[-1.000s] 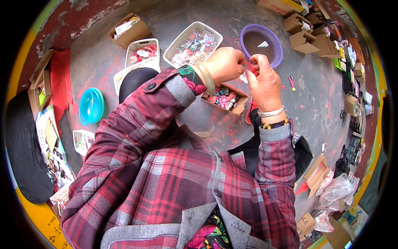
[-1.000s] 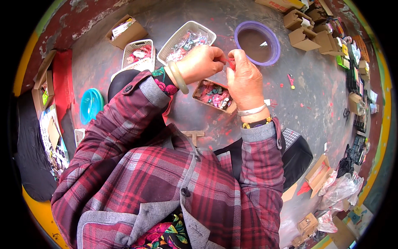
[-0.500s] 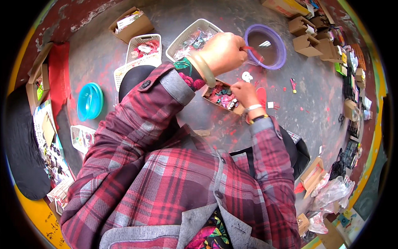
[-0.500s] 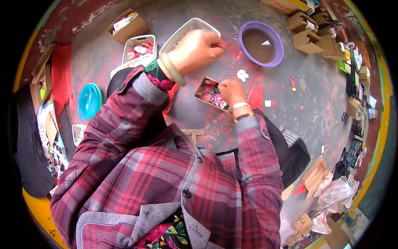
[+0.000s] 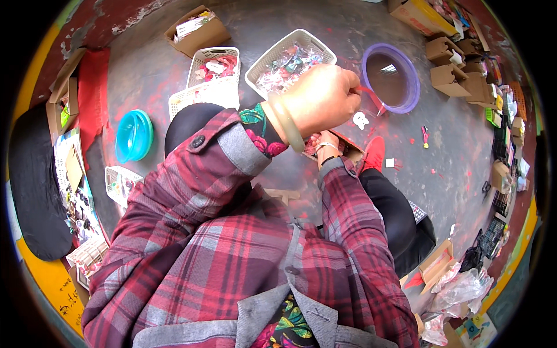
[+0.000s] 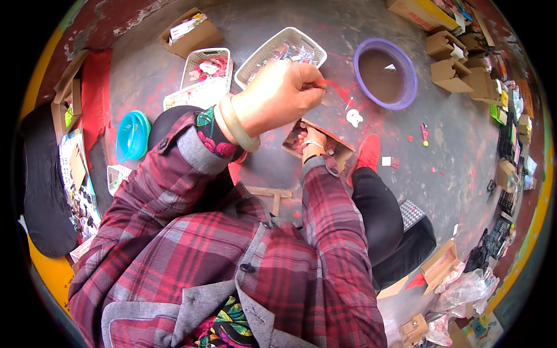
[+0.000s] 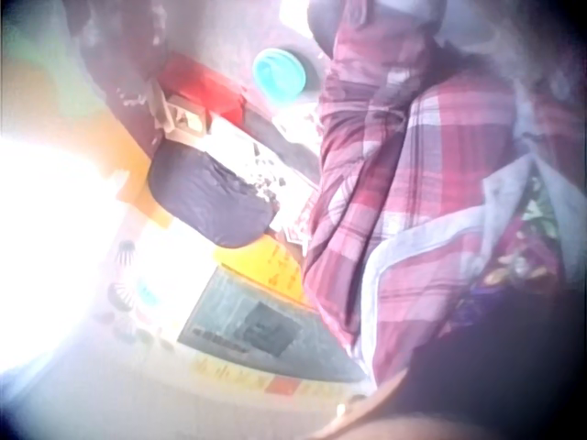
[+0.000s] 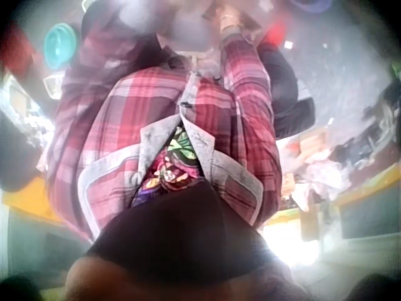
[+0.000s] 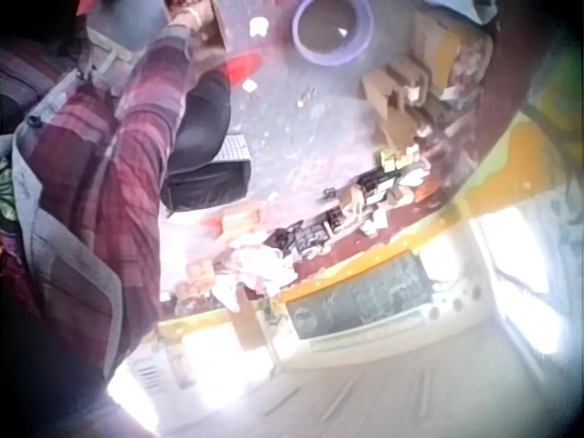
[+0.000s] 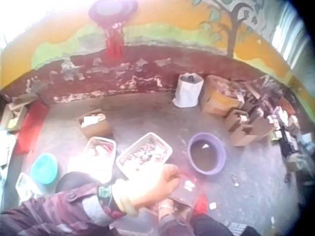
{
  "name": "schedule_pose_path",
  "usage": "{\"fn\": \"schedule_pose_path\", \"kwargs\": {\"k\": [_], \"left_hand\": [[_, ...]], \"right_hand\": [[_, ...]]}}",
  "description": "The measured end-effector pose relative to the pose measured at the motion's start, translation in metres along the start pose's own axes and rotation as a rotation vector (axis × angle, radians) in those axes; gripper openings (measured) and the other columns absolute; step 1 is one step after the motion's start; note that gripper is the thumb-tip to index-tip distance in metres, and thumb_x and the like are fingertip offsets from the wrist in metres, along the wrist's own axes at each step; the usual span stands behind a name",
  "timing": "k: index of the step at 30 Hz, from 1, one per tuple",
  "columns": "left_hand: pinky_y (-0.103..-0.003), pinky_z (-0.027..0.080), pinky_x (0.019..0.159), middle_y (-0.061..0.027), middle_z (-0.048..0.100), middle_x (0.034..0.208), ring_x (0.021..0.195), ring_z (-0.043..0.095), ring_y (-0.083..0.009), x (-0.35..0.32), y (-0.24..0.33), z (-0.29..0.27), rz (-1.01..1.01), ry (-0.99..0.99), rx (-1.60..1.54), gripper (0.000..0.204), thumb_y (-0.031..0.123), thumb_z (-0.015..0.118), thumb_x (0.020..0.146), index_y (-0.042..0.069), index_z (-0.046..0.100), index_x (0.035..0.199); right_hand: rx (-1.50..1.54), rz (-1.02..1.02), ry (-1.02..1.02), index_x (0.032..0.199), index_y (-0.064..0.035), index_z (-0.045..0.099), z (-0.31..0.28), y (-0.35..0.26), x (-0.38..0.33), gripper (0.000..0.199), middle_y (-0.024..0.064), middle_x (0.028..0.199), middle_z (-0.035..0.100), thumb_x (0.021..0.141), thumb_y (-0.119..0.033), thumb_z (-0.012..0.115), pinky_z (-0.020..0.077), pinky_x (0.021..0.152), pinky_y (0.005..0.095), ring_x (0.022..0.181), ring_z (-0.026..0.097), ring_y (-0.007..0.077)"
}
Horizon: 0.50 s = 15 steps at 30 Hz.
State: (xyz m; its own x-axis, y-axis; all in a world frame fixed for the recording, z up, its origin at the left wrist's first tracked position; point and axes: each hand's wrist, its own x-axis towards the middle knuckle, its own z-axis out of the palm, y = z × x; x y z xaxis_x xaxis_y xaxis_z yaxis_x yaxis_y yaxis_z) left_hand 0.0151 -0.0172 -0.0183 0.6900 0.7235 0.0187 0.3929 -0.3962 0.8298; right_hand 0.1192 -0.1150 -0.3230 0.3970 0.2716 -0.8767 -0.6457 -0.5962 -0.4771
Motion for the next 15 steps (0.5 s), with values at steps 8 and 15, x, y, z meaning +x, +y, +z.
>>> {"fn": "schedule_pose_path", "kwargs": {"k": [8, 15], "left_hand": [[-0.039, 0.049, 0.068, -0.0210, 0.062, 0.073, 0.071, 0.061, -0.0346, 0.002, -0.001, 0.002, 0.033, 0.019, -0.042, 0.021, 0.013, 0.054, 0.071, -0.002, 0.064, 0.082], [-0.037, 0.048, 0.066, -0.0191, 0.063, 0.075, 0.071, 0.062, -0.0316, 0.008, -0.005, 0.002, 0.022, 0.013, -0.011, 0.022, 0.014, 0.056, 0.073, -0.003, 0.064, 0.083]], "right_hand": [[0.045, 0.095, -0.225, 0.082, -0.0031, 0.058, -0.014, 0.015, 0.031, 0.012, 0.0066, 0.063, 0.058, 0.081, -0.015, 0.056, 0.0418, 0.038, 0.0259, 0.046, 0.053, 0.0160], [-0.039, 0.205, -0.366, 0.083, -0.0034, 0.058, -0.059, -0.018, -0.018, 0.014, 0.0065, 0.071, 0.061, 0.076, -0.015, 0.059, 0.0454, 0.045, 0.0245, 0.055, 0.058, 0.0153]]}}
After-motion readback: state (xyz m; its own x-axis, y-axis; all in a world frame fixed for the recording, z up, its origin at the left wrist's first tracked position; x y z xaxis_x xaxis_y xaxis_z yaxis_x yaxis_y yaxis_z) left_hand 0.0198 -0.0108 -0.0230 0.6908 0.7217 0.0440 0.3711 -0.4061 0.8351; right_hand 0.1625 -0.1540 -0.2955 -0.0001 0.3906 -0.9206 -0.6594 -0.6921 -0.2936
